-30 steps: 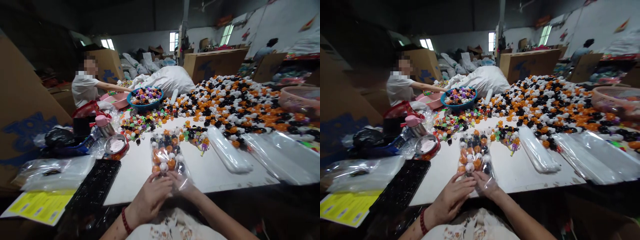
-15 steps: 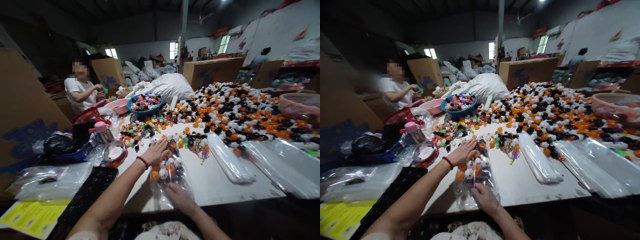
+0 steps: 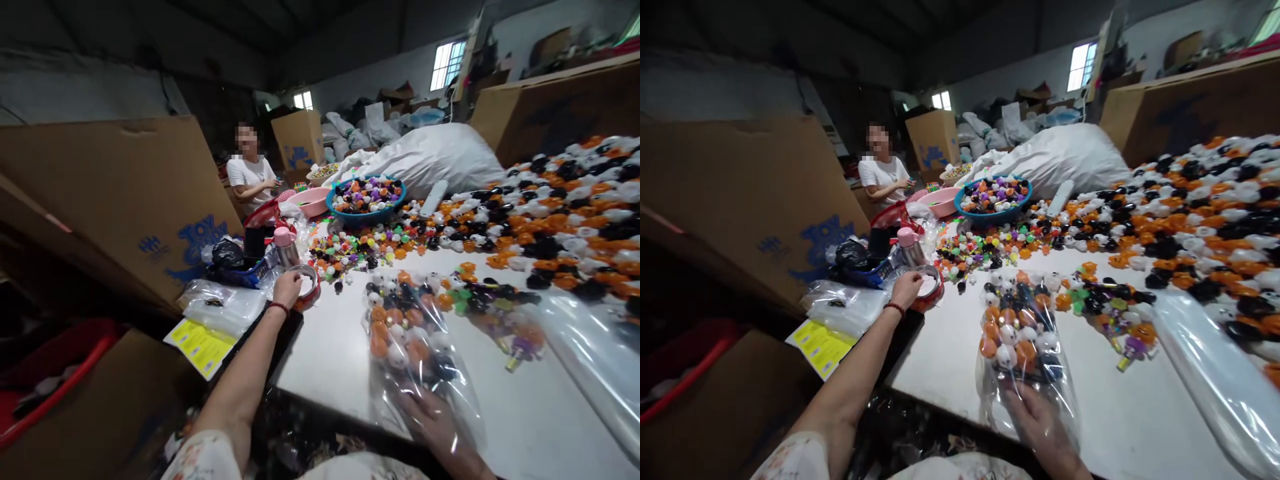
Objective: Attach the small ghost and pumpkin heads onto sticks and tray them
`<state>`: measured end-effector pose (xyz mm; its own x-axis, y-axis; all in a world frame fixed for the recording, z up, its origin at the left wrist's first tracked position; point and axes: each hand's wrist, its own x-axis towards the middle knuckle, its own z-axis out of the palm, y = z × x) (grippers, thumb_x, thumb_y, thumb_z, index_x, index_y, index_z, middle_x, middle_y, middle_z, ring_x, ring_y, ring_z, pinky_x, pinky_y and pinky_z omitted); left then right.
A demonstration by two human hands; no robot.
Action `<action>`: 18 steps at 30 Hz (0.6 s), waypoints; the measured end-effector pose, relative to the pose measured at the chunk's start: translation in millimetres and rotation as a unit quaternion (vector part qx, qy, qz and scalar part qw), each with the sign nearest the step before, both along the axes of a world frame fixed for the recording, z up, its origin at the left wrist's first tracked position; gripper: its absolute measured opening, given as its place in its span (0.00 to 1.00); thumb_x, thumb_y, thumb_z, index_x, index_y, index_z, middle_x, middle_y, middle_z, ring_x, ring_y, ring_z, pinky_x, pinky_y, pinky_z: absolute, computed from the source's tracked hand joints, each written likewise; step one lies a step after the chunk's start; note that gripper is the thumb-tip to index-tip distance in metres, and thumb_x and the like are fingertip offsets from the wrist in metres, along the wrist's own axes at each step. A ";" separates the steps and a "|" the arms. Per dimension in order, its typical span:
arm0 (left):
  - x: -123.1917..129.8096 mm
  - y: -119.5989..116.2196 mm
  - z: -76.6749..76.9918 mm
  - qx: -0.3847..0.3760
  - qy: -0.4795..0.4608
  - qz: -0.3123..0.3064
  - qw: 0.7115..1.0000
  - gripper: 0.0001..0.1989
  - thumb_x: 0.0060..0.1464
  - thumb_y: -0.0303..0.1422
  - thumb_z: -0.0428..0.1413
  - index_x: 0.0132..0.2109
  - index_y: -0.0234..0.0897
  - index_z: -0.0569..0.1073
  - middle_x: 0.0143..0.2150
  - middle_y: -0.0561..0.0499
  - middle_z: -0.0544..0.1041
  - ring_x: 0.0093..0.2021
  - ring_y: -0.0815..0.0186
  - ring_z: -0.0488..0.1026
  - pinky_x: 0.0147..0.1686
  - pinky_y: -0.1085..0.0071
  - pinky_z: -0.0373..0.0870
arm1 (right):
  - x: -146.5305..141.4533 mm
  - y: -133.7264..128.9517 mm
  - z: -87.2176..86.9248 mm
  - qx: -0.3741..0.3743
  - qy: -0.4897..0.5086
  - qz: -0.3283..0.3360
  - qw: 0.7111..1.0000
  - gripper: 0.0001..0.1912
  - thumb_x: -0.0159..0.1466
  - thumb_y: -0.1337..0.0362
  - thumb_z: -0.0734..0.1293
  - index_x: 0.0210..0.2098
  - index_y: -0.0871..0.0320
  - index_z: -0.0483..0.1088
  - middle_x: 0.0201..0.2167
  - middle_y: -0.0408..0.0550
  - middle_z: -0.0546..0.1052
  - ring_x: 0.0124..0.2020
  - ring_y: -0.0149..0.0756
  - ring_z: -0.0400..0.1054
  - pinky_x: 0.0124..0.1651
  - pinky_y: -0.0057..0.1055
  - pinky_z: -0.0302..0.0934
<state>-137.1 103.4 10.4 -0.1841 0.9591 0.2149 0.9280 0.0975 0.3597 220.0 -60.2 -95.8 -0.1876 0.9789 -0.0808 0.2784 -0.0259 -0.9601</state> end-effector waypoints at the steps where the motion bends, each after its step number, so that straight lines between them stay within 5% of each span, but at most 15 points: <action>1: -14.1 5.7 -3.5 -0.020 0.011 -0.007 1.000 0.10 0.56 0.29 0.54 0.40 0.34 0.80 0.43 0.43 0.81 0.47 0.56 0.74 0.50 0.62 0.69 | -0.2 0.1 -1.7 -0.004 0.012 0.010 1.000 0.27 0.60 0.40 0.66 0.44 0.54 0.80 0.44 0.50 0.82 0.47 0.49 0.76 0.50 0.37 0.71; 5: -39.9 26.1 -18.4 -0.087 0.046 -0.055 0.994 0.09 0.42 0.26 0.65 0.35 0.37 0.79 0.46 0.46 0.80 0.53 0.55 0.70 0.55 0.63 0.65 | -1.2 0.9 -6.6 -0.023 0.012 0.019 0.999 0.26 0.61 0.41 0.66 0.45 0.54 0.80 0.46 0.51 0.81 0.49 0.49 0.75 0.54 0.36 0.69; 10: -46.2 40.3 -31.5 -0.126 0.054 -0.057 0.989 0.11 0.41 0.30 0.67 0.34 0.33 0.76 0.47 0.42 0.77 0.55 0.53 0.68 0.56 0.54 0.62 | -1.1 0.4 -8.4 -0.022 0.008 0.009 1.000 0.25 0.62 0.42 0.65 0.44 0.54 0.80 0.45 0.51 0.82 0.49 0.51 0.75 0.55 0.40 0.69; 18: -51.5 33.3 -33.5 -0.071 -0.078 -0.021 0.994 0.14 0.37 0.25 0.65 0.33 0.36 0.71 0.38 0.46 0.77 0.45 0.55 0.72 0.46 0.64 0.67 | 2.0 0.4 -4.9 -0.037 -0.034 0.039 0.998 0.28 0.63 0.41 0.63 0.47 0.55 0.78 0.49 0.51 0.80 0.51 0.51 0.72 0.58 0.45 0.65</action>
<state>-188.5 136.6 -23.1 -0.1638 0.9853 0.0482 0.8663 0.1203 0.4848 222.1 -59.7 -100.7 -0.2538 0.9527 -0.1672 0.3463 -0.0719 -0.9354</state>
